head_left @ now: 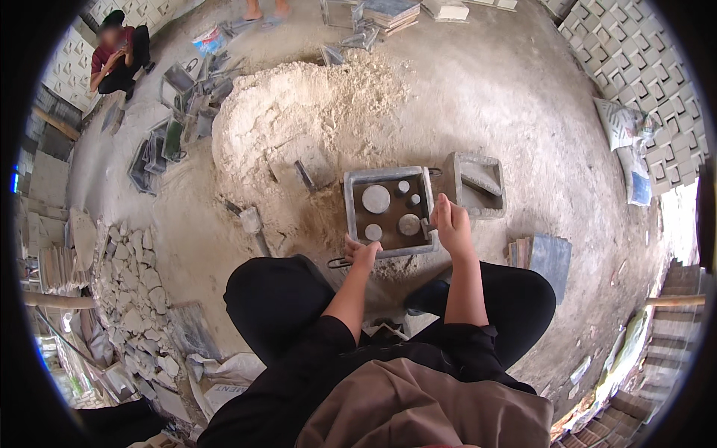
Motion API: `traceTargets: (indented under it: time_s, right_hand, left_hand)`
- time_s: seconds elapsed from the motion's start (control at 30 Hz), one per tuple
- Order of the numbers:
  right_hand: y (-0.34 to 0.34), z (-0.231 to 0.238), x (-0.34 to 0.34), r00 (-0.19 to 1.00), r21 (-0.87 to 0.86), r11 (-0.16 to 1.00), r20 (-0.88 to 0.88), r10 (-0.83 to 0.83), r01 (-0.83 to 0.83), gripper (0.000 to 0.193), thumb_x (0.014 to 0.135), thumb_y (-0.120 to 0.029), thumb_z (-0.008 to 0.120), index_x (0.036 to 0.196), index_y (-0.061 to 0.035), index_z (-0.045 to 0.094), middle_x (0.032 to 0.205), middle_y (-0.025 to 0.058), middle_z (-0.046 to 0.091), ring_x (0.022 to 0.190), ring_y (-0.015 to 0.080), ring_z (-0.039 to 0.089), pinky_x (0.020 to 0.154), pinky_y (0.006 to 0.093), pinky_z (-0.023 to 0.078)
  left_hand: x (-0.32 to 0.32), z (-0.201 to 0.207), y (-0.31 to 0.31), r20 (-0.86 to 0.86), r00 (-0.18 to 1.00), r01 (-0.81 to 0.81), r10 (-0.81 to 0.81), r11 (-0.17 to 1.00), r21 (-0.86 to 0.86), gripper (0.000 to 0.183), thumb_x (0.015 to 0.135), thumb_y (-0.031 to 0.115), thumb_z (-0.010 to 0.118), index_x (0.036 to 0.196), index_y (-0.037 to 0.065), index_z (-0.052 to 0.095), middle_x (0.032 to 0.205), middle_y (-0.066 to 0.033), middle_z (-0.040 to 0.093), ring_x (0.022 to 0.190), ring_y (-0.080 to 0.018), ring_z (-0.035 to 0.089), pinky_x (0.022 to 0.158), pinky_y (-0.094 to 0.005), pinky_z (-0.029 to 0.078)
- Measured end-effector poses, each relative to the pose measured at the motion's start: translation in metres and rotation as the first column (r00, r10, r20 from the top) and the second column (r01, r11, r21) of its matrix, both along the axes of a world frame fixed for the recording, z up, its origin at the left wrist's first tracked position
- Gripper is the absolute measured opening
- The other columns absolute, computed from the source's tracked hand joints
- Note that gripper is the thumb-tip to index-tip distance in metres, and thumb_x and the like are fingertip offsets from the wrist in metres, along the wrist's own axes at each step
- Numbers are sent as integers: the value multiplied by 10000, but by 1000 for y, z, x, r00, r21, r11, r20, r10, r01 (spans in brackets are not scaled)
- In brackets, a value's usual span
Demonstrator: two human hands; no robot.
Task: The person fills a metal mold with dry sand mixture, compacts it with a small tool, and smooths the surface by hand and with a scraper.
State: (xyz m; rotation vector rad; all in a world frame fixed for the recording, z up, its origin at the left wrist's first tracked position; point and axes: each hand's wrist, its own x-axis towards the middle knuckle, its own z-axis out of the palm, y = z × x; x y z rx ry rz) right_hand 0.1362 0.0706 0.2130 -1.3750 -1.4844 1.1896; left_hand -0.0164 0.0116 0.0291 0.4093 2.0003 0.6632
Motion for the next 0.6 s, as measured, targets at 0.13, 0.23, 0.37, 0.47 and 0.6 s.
traceTargets:
  time_s: [0.13,0.23,0.37,0.47,0.6]
  right_hand:
    - [5,-38,9,998,16,999,56,33,-34,463,930,-301,363,580,-9,450,492,-21,373,479,68,330,450,251,302]
    - [8,-34,6,986,4,991,-106,-131,132,460,923,-320,377,575,-26,437,498,-17,380,481,64,337,445,249,290]
    - [4,9,1,872,10,915,-310,-380,402,423,912,-292,421,552,-78,362,517,-27,339,504,66,284,476,228,229]
    - [2,-1,5,896,94,903,-201,-395,419,406,904,-286,433,572,-53,415,519,-45,335,478,61,285,441,227,249]
    - [-2,-41,14,900,58,993,-430,-67,102,350,870,-178,465,545,-51,433,483,-7,393,427,72,323,417,235,252]
  left_hand:
    - [10,10,0,29,1000,12,-13,1000,18,1062,536,233,641,1349,103,-30,1363,-195,74,1235,-388,98,990,-452,217]
    - [8,12,1,29,999,17,-17,1000,-9,1061,545,236,638,1349,95,-38,1361,-202,65,1235,-387,94,987,-453,220]
    - [2,11,-6,94,995,-14,12,1000,18,1066,545,241,639,1347,86,-45,1356,-204,69,1226,-383,107,979,-469,225]
    - [3,16,-5,96,995,0,-3,1000,29,1069,540,244,640,1345,87,-46,1348,-203,84,1213,-382,126,968,-477,238]
    - [6,7,1,15,1000,22,-22,1000,-10,1063,534,247,640,1344,96,-32,1334,-206,111,1193,-394,154,960,-479,247]
